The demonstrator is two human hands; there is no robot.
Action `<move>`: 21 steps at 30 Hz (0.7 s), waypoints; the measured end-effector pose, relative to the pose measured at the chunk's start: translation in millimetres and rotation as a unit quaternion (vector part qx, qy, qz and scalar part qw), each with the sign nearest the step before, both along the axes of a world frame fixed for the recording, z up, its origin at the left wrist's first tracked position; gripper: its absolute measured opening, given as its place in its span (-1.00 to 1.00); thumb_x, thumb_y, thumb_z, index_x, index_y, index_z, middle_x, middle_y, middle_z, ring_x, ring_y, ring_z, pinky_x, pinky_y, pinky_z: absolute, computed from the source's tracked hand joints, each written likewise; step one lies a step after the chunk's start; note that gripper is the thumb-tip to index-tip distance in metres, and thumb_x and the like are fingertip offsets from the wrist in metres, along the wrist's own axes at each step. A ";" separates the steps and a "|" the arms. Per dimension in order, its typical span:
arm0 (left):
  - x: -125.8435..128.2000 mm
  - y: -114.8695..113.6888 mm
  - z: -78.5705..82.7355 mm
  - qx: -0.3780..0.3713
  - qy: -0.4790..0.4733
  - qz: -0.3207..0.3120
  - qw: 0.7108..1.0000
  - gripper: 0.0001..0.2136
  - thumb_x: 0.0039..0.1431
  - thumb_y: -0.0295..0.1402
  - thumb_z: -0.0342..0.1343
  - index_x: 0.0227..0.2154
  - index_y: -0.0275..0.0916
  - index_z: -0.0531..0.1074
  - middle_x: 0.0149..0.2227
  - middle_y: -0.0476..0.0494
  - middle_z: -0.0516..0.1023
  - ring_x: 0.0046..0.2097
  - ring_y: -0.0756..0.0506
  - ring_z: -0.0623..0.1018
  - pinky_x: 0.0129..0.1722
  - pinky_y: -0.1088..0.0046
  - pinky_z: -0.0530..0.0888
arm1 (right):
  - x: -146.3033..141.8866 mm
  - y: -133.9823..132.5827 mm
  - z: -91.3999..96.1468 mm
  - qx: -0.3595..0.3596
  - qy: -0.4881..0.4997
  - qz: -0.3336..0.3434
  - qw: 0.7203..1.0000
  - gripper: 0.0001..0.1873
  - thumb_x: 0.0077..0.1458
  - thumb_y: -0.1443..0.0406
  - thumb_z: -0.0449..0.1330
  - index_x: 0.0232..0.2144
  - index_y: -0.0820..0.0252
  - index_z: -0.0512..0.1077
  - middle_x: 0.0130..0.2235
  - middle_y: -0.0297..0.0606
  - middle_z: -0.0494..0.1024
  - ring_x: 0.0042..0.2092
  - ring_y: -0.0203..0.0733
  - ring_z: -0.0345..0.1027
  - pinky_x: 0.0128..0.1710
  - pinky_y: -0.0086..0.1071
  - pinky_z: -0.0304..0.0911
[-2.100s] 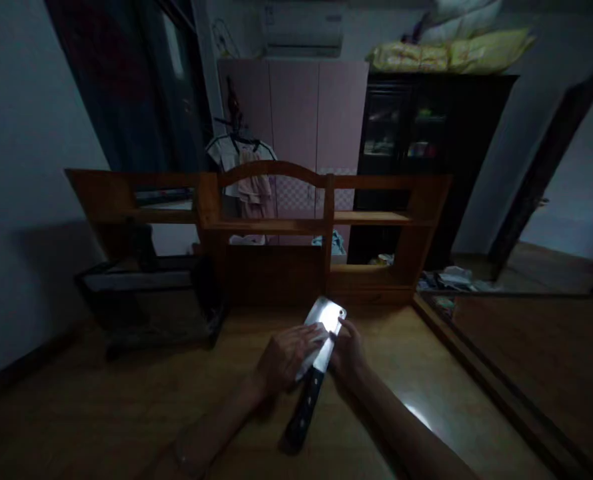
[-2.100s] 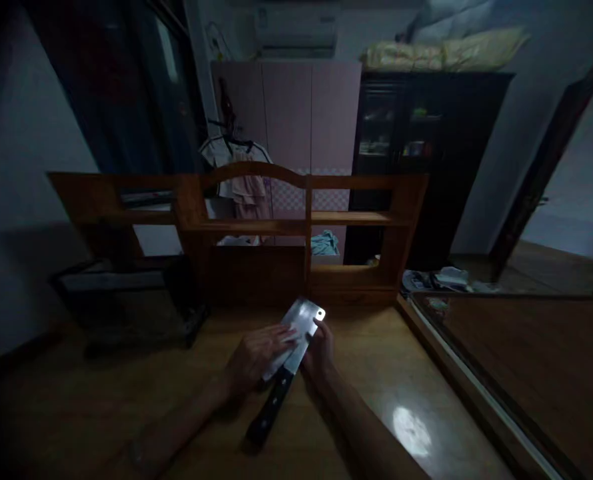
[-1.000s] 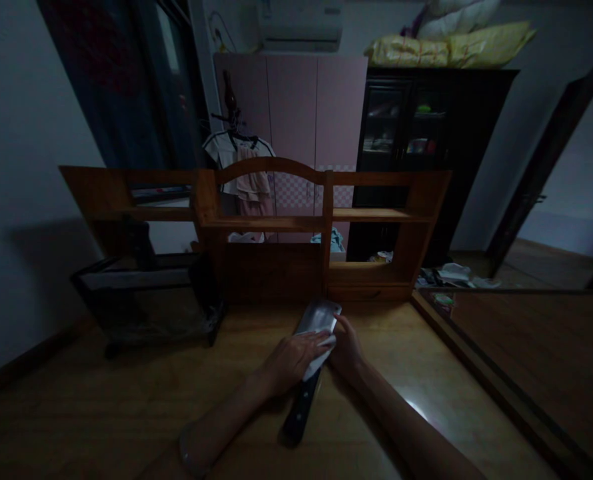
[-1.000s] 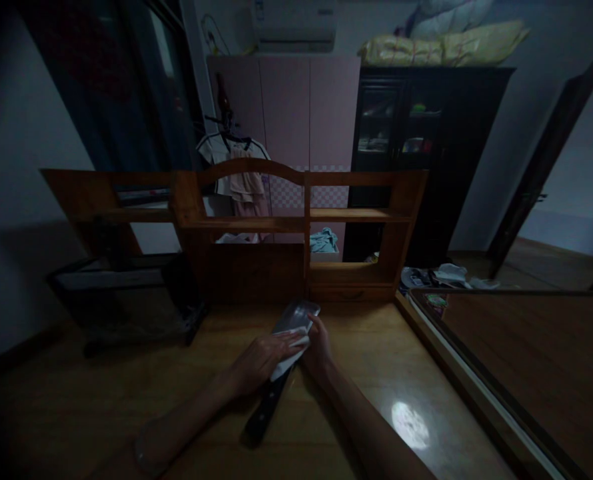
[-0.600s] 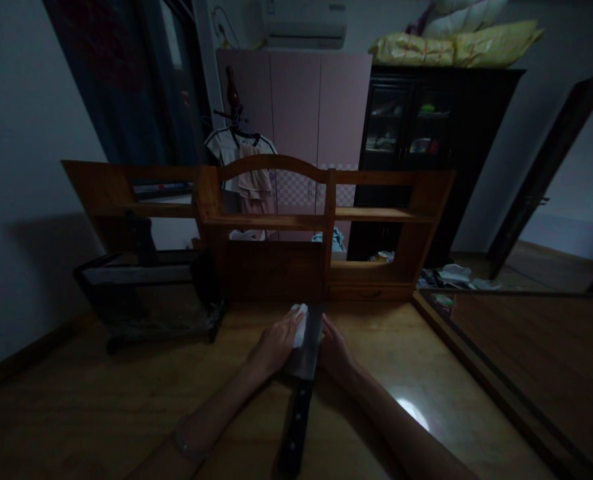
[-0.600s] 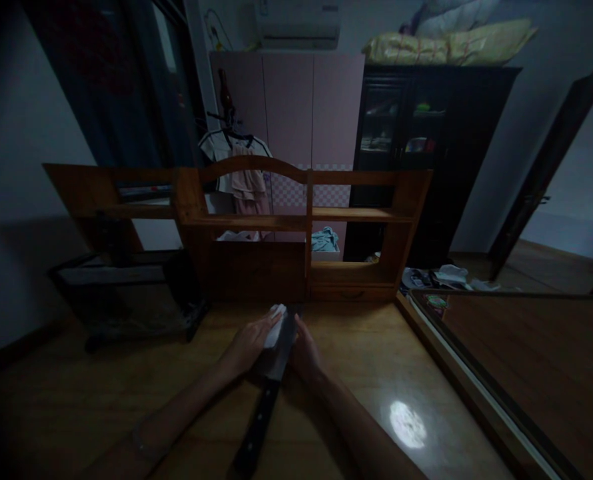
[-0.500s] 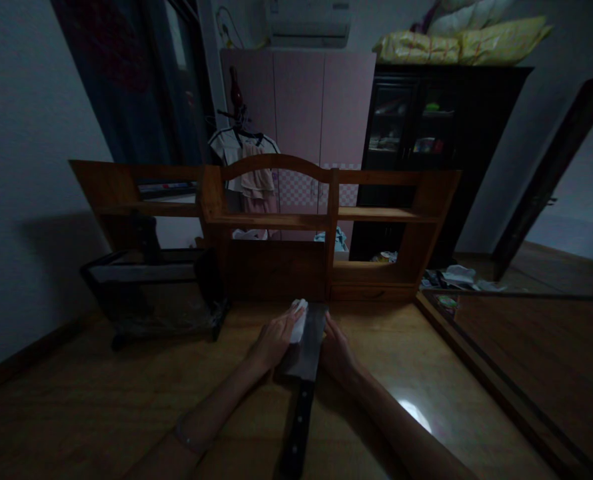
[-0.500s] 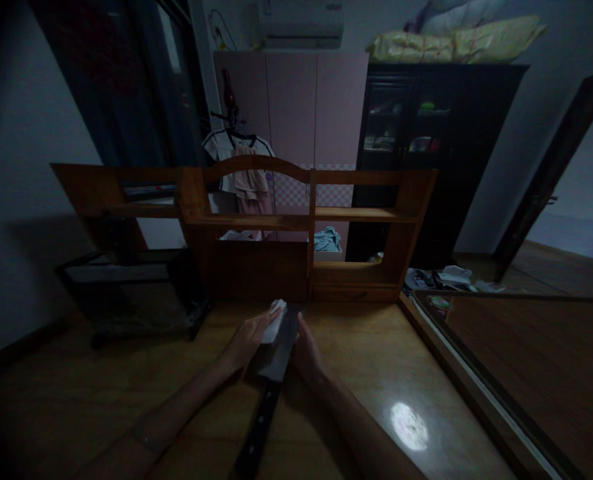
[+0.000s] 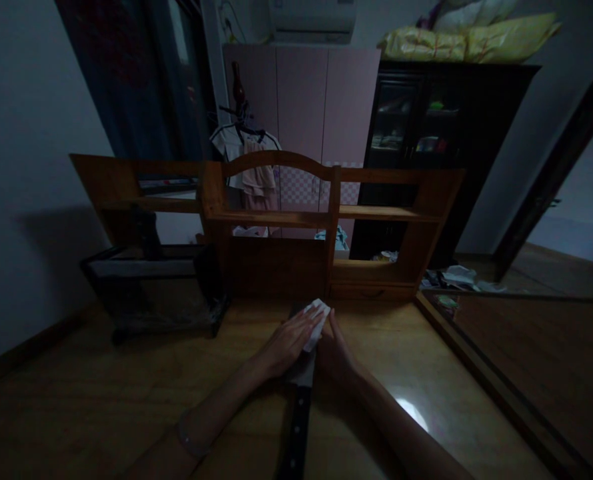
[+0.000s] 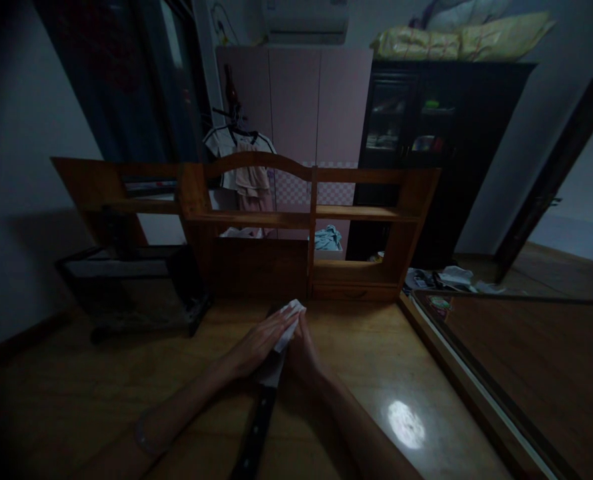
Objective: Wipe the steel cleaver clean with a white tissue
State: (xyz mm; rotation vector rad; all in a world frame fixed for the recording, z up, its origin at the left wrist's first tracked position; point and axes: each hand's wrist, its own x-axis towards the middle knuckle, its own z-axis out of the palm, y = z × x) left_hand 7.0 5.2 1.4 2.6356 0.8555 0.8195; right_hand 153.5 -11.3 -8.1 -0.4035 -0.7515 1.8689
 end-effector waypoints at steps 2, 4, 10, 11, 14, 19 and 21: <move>-0.3 2.2 -2.4 0.001 -0.003 0.015 1.000 -0.53 0.47 -0.32 -0.42 0.37 -0.13 -0.01 0.38 0.04 -0.01 0.39 -0.01 -0.01 0.39 0.25 0.01 | -1.2 -1.0 -2.5 -0.011 -0.005 0.025 1.000 -0.40 0.11 -0.18 0.18 -0.10 0.19 0.49 -0.11 -0.16 0.56 0.03 -0.06 0.38 0.10 -0.20 0.22; -0.9 3.6 -3.6 0.003 -0.004 0.032 0.999 -0.54 0.47 -0.31 -0.42 0.36 -0.12 -0.01 0.38 0.05 -0.01 0.38 -0.01 0.00 0.39 0.25 0.01 | -0.3 -2.5 -3.7 -0.027 -0.019 0.057 0.998 -0.37 0.11 -0.17 0.20 -0.08 0.23 0.48 -0.18 -0.14 0.58 0.00 0.00 0.41 0.06 -0.15 0.26; -9.1 12.1 -8.5 0.038 -0.001 0.077 0.996 -0.54 0.47 -0.33 -0.42 0.35 -0.11 0.02 0.37 0.01 0.02 0.38 0.00 0.02 0.38 0.25 0.04 | 5.5 -4.2 1.5 -0.030 -0.034 0.062 0.997 -0.44 0.18 -0.12 0.17 -0.03 0.20 0.47 -0.21 -0.17 0.59 -0.05 0.02 0.45 0.02 -0.11 0.29; -11.3 14.5 -10.0 0.044 -0.005 0.089 0.995 -0.54 0.47 -0.33 -0.41 0.35 -0.12 0.04 0.37 -0.01 0.04 0.37 0.00 0.04 0.38 0.24 0.06 | 6.4 -4.2 3.1 -0.027 -0.032 0.058 0.997 -0.45 0.20 -0.10 0.16 -0.03 0.20 0.47 -0.20 -0.16 0.59 -0.05 0.01 0.45 0.02 -0.11 0.29; -16.2 19.5 -11.8 0.043 -0.027 0.113 0.992 -0.55 0.47 -0.31 -0.40 0.33 -0.13 0.09 0.35 -0.03 0.09 0.36 -0.01 0.08 0.36 0.23 0.11 | 8.9 -5.6 8.4 -0.015 -0.026 0.048 0.998 -0.45 0.23 -0.09 0.13 -0.02 0.23 0.47 -0.19 -0.12 0.58 -0.05 0.01 0.45 0.02 -0.13 0.30; -10.8 10.1 -2.1 0.036 -0.028 0.069 0.997 -0.54 0.47 -0.30 -0.40 0.35 -0.12 0.03 0.37 0.01 0.01 0.38 -0.02 0.02 0.38 0.22 0.04 | 9.6 -12.8 18.3 -0.015 -0.027 0.038 0.999 -0.43 0.21 -0.08 0.15 0.03 0.24 0.44 -0.16 -0.12 0.58 -0.02 0.02 0.43 0.05 -0.12 0.29; -5.3 3.3 2.1 0.038 -0.021 0.050 0.998 -0.54 0.46 -0.31 -0.40 0.36 -0.11 0.01 0.38 0.03 -0.02 0.38 -0.02 -0.01 0.38 0.24 0.04 | 8.4 -14.2 22.0 -0.026 -0.033 0.027 0.999 -0.45 0.23 -0.07 0.13 0.02 0.22 0.45 -0.16 -0.13 0.58 0.00 0.03 0.43 0.05 -0.08 0.29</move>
